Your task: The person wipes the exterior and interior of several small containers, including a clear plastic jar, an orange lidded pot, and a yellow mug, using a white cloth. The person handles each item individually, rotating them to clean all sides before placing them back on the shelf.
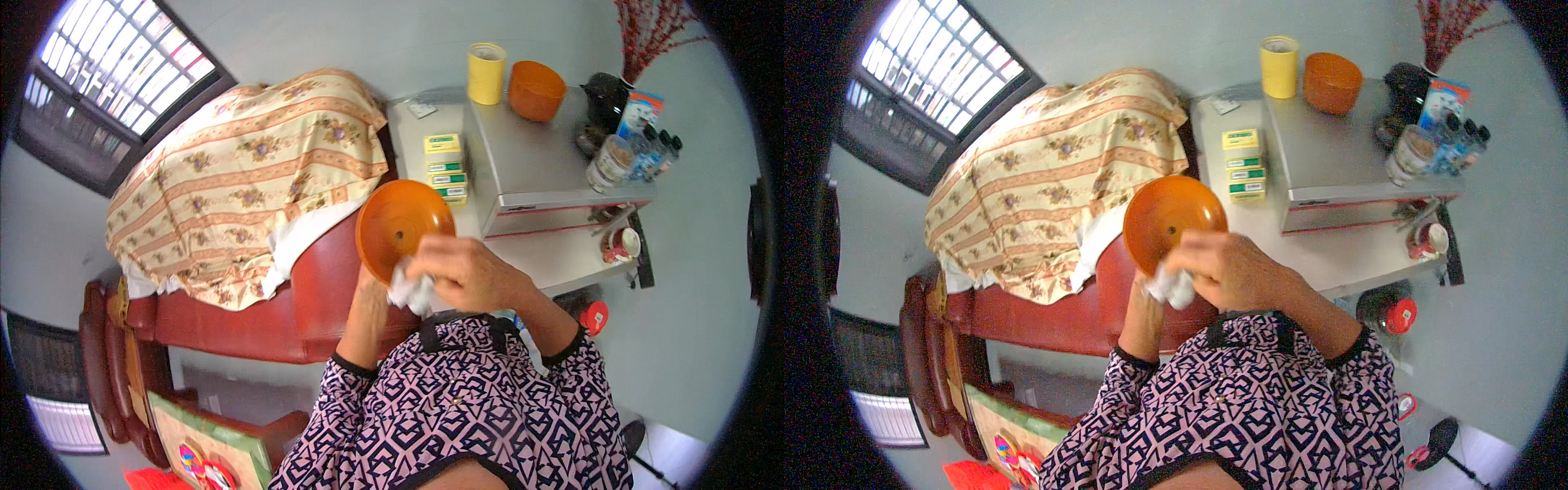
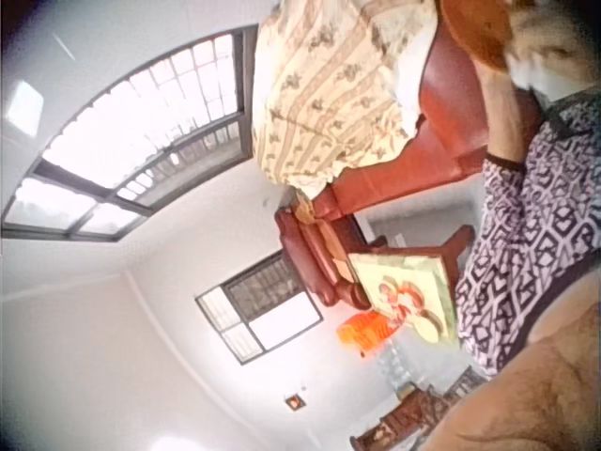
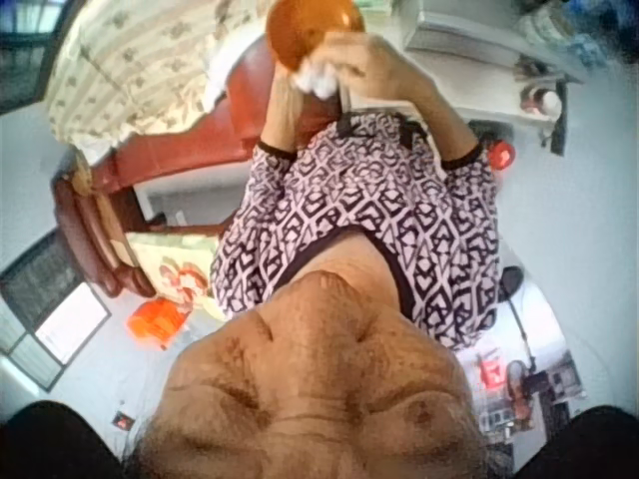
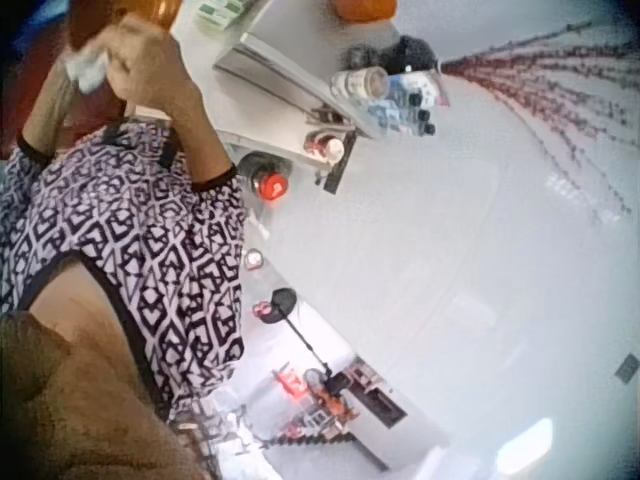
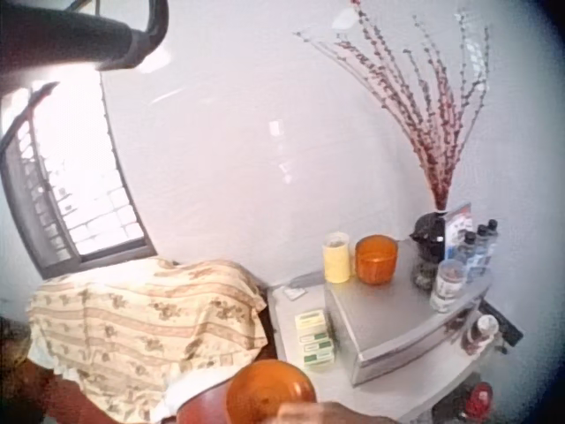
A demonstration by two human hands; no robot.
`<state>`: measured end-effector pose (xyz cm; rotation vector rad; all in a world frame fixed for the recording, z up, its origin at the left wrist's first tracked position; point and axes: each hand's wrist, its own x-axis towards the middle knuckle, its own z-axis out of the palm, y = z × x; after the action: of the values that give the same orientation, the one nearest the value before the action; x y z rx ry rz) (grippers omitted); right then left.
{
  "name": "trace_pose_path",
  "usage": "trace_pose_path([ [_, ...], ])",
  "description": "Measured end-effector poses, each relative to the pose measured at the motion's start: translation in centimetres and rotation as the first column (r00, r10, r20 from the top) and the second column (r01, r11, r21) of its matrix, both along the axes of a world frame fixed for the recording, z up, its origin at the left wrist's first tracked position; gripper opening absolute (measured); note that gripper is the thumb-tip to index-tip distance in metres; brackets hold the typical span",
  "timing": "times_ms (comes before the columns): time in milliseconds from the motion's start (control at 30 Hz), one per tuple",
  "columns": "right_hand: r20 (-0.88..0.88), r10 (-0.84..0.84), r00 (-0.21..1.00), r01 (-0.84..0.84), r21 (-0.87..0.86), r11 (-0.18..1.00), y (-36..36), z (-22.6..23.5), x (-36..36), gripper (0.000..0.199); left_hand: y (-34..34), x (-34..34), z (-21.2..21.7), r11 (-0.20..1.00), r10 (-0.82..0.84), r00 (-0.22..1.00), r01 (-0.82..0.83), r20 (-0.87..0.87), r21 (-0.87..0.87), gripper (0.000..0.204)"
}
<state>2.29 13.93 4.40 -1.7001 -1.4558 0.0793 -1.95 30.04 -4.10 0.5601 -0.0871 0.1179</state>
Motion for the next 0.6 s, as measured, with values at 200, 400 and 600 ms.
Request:
trace_pose_path([
  [200,0.485,-0.526,0.699,0.524,0.153,0.838,0.9,-1.6,2.2,0.015,-1.0,1.1,1.3,0.997,0.062,0.997,-0.060,-0.052,0.044,0.038],
  [400,-0.087,-0.331,0.940,0.331,-0.015,0.944,-3.2,-3.0,0.9,0.018,-1.8,3.7,-0.8,0.991,0.091,0.967,-0.112,-0.237,-0.077,0.037],
  [600,-0.766,-0.099,0.635,0.189,0.030,0.981,-8.8,-2.9,0.4,0.025,-4.7,8.5,0.8,0.684,0.489,0.871,-0.352,-0.045,0.638,0.028],
])
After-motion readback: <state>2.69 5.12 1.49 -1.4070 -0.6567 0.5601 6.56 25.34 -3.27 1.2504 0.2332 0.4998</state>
